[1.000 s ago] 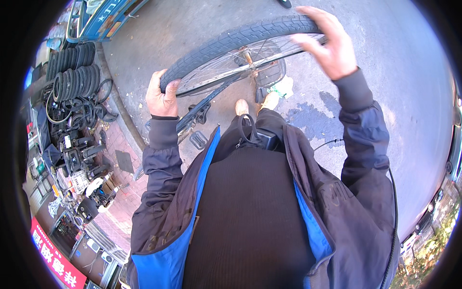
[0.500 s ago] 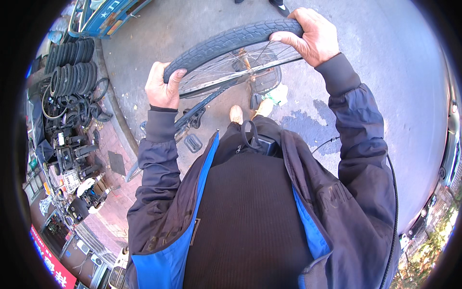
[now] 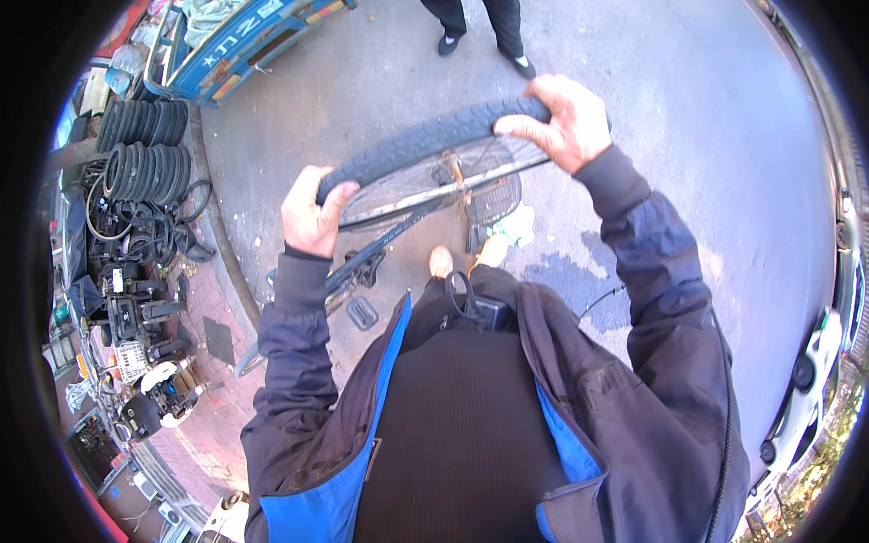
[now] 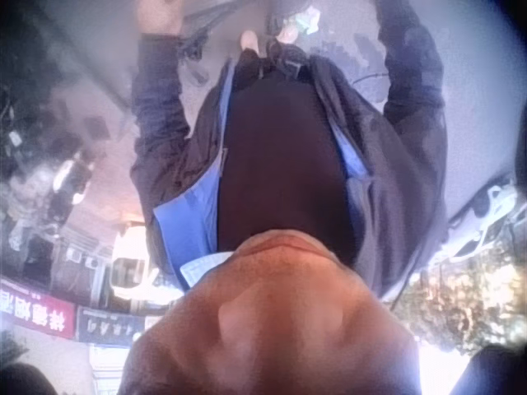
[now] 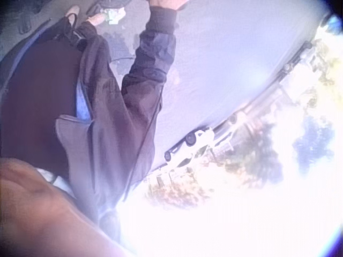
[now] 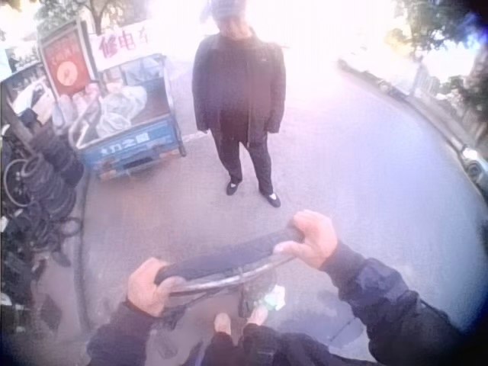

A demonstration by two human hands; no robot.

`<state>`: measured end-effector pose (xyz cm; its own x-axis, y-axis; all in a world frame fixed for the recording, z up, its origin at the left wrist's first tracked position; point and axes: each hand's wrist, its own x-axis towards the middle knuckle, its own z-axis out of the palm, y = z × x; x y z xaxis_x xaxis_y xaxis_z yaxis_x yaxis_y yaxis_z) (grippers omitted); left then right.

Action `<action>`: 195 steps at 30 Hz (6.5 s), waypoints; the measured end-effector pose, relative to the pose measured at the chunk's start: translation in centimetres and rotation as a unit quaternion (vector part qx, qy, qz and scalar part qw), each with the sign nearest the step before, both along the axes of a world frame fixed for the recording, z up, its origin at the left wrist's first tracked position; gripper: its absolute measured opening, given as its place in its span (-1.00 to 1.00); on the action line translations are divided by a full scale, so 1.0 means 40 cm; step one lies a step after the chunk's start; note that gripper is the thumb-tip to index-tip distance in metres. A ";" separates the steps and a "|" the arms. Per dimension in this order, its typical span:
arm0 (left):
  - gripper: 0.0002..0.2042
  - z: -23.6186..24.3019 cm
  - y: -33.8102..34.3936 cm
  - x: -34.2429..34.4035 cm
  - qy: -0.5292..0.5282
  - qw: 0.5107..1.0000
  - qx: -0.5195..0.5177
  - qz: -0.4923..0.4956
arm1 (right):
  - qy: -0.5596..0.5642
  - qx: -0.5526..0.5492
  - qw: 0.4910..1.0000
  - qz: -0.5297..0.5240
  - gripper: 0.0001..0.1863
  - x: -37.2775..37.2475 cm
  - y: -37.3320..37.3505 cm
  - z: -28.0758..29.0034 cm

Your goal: The person holds a bicycle wheel and repeatedly presses the tire bead onto the rim with both hands, rotating the wheel to work the tire into place. The person continues this process around the circumference of the wheel without using tools.

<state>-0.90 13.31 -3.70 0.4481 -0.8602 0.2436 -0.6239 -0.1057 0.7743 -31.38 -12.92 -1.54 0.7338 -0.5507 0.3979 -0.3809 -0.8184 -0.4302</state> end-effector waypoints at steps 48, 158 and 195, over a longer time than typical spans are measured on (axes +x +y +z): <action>-0.69 0.051 -0.139 -0.107 -0.058 0.993 -0.098 -0.013 | -0.037 0.028 0.999 0.027 -0.36 0.062 0.072 0.040; -0.55 -0.103 0.062 0.020 -0.026 0.994 -0.094 0.050 | 0.063 -0.175 0.982 -0.028 -0.31 0.253 0.228 0.076; -0.67 -0.123 0.010 0.014 0.032 0.983 -0.172 0.057 | 0.102 -0.211 0.968 0.088 -0.30 0.353 0.297 0.084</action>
